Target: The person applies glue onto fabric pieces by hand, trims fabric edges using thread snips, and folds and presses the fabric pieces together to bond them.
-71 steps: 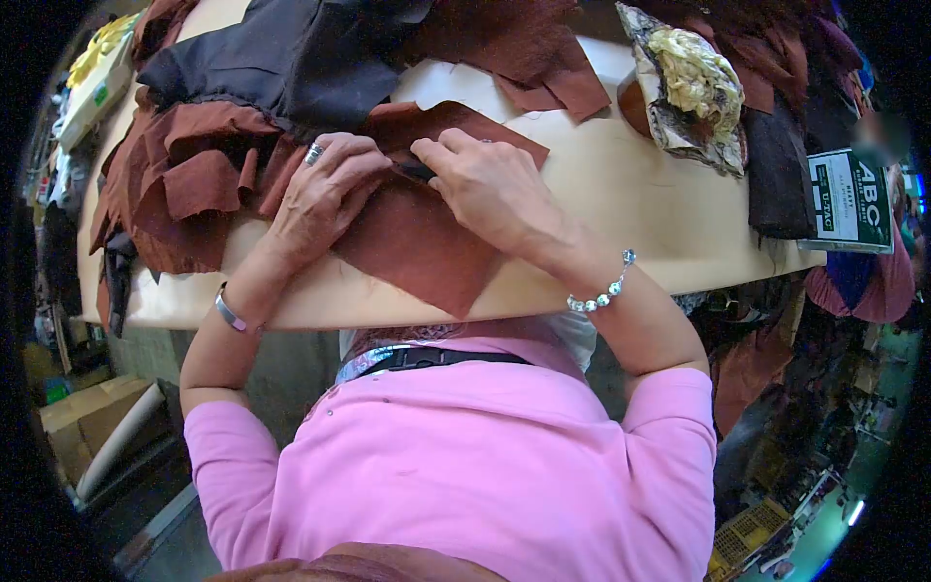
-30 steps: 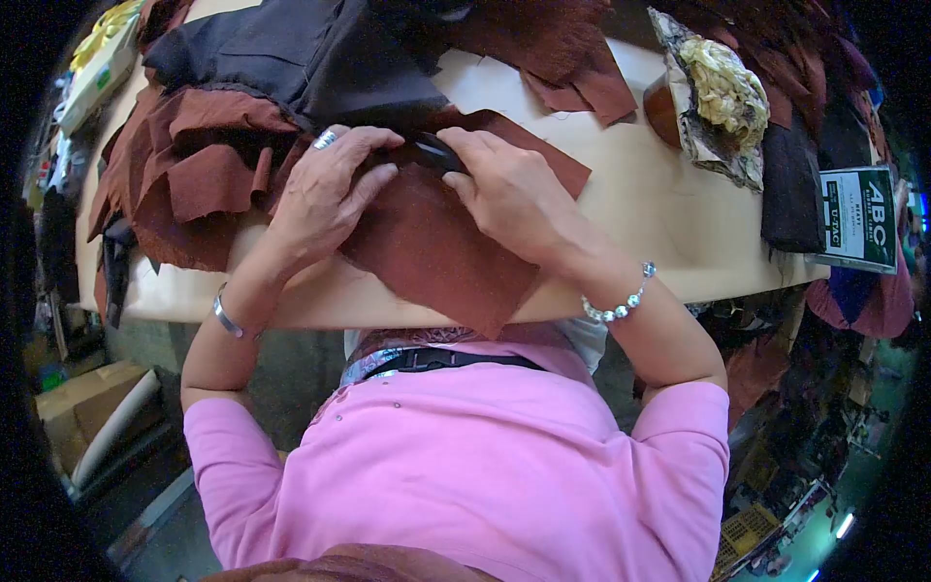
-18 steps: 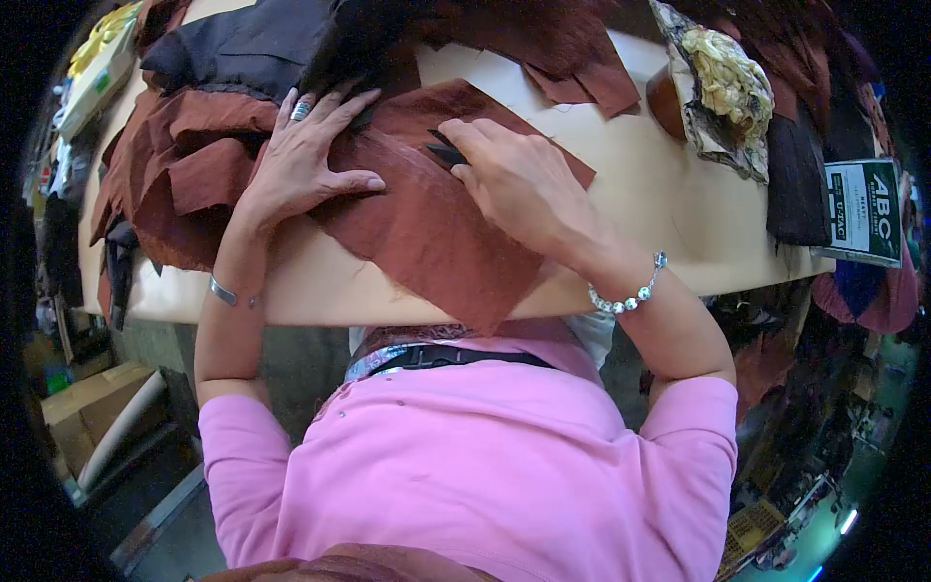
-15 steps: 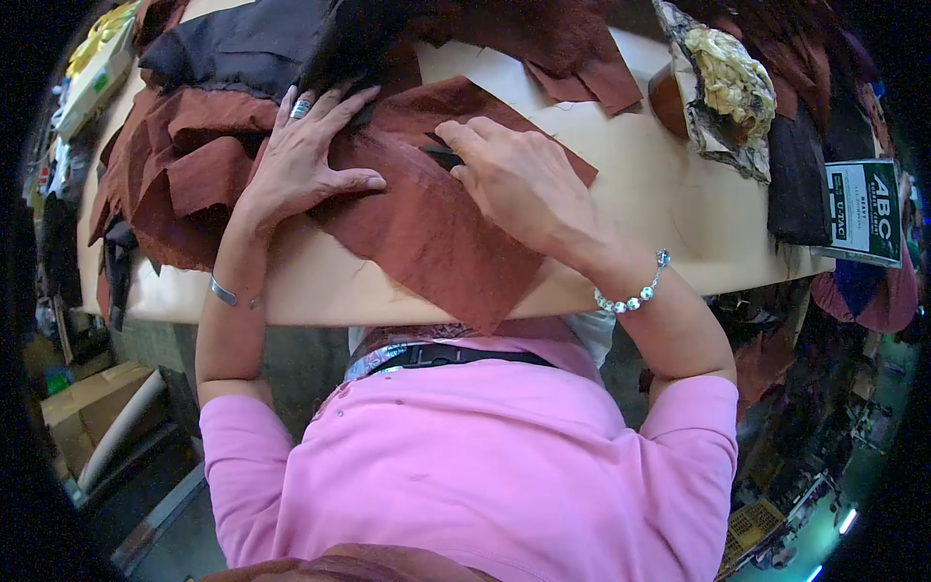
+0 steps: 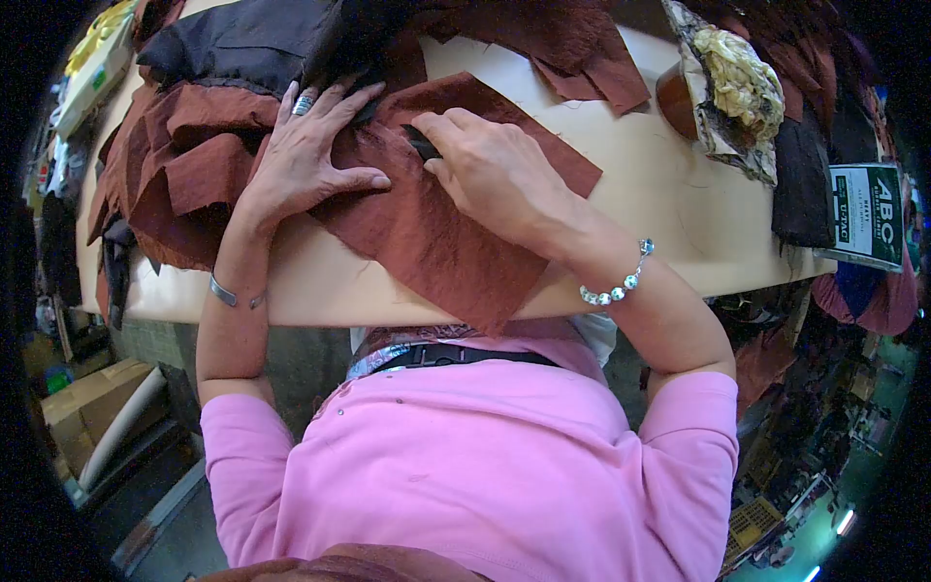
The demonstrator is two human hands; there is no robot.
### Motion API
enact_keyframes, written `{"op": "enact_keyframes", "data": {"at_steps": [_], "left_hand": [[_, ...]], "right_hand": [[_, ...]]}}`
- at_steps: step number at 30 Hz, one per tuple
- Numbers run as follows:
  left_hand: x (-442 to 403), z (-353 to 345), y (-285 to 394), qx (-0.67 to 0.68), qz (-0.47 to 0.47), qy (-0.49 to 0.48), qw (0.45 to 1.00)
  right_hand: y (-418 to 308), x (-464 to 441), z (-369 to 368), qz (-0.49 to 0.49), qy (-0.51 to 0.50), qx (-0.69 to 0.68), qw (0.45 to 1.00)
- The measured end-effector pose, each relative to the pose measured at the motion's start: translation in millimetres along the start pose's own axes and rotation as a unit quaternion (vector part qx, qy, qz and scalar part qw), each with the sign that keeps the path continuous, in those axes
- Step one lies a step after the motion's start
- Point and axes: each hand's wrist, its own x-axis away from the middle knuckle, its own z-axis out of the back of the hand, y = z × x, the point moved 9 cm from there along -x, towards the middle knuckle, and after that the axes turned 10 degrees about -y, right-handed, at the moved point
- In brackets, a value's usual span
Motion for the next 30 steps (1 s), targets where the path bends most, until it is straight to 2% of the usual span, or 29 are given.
{"op": "enact_keyframes", "data": {"at_steps": [6,9,13,19,22,25,27,28,30], "left_hand": [[0.3,-0.7,-0.9,0.008,-0.001,-0.001,1.0],[0.1,-0.7,-0.5,0.009,0.004,-0.008,1.0],[-0.1,-1.1,-1.5,0.014,0.001,0.003,1.0],[2.4,5.9,3.6,0.005,0.039,-0.014,0.999],[8.1,8.6,22.3,0.011,-0.013,-0.025,1.0],[12.2,11.5,40.6,-0.003,-0.028,-0.044,0.999],[3.0,13.7,31.9,-0.028,0.028,-0.039,0.998],[-0.3,19.7,31.4,-0.04,0.014,0.013,0.999],[-10.0,28.3,18.7,-0.132,0.055,0.031,0.989]], "right_hand": [[-1.4,4.9,2.7,0.017,0.08,0.033,0.996],[-2.4,5.8,1.0,-0.017,0.074,0.029,0.997],[-0.3,6.1,0.4,-0.014,0.087,0.031,0.996],[0.0,10.3,5.7,0.031,0.113,0.01,0.993],[-0.1,15.1,17.5,0.042,0.125,-0.017,0.991],[5.4,23.4,22.5,0.044,0.113,-0.016,0.993],[8.1,26.4,20.3,0.047,0.1,-0.034,0.993],[11.1,27.6,20.5,0.04,0.098,-0.051,0.993],[16.9,30.7,19.9,0.024,0.096,-0.083,0.992]]}}
